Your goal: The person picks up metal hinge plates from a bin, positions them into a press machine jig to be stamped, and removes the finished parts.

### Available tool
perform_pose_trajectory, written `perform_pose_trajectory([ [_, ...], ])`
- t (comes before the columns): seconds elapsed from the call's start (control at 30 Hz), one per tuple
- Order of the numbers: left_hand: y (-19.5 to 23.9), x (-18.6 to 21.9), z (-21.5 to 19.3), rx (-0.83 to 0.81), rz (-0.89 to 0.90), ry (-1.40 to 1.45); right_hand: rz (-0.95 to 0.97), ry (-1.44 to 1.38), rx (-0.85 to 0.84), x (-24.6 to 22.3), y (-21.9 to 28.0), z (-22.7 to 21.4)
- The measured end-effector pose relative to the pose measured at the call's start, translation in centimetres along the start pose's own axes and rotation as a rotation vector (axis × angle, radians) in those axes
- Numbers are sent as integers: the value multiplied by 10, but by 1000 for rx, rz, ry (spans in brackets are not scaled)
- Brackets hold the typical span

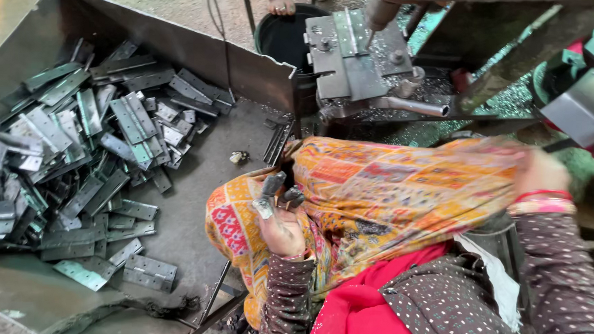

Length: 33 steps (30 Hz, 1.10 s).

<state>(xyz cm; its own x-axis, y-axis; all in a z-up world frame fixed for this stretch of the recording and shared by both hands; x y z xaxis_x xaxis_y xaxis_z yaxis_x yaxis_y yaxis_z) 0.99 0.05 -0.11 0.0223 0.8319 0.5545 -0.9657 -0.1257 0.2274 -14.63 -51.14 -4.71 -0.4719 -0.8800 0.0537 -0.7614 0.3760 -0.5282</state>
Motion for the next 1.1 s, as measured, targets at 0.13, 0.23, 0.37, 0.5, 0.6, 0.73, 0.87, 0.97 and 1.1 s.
perform_pose_trajectory([
  [0.13,3,1,-2,11,18,-9,108,98,42,71,-20,-52],
  [0.23,2,1,-4,18,39,-13,259,157,-105,71,-16,-39],
  [0.37,4,5,-7,28,33,-8,380,210,-432,31,16,-4],
  [0.5,8,5,-11,35,42,-49,467,287,-552,29,21,0],
  [0.6,8,0,-14,-14,80,-84,337,386,-408,58,6,-13],
  [0.73,7,1,-15,-21,31,-19,331,366,-376,68,20,-35],
  [0.87,5,1,-13,-37,11,39,349,191,-367,55,-5,-48],
  [0.97,9,0,-15,-52,6,24,282,1,-392,12,-53,-34],
  [1.1,16,0,-12,-47,28,-12,236,-268,-501,-70,-76,-21],
])
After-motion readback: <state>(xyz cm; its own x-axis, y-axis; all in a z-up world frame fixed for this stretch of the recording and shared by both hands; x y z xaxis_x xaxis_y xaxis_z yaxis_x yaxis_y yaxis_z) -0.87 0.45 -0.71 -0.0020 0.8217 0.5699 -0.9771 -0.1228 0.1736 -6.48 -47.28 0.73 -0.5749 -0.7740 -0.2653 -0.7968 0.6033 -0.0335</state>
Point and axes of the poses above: each hand's wrist, its own y-axis away from the middle knuckle, its own z-axis out of the palm, x = y × z, the point moved 1 cm from there along -y, towards the middle knuckle, and after that the axes turned 8 degrees about x, right-handed, at the moved point
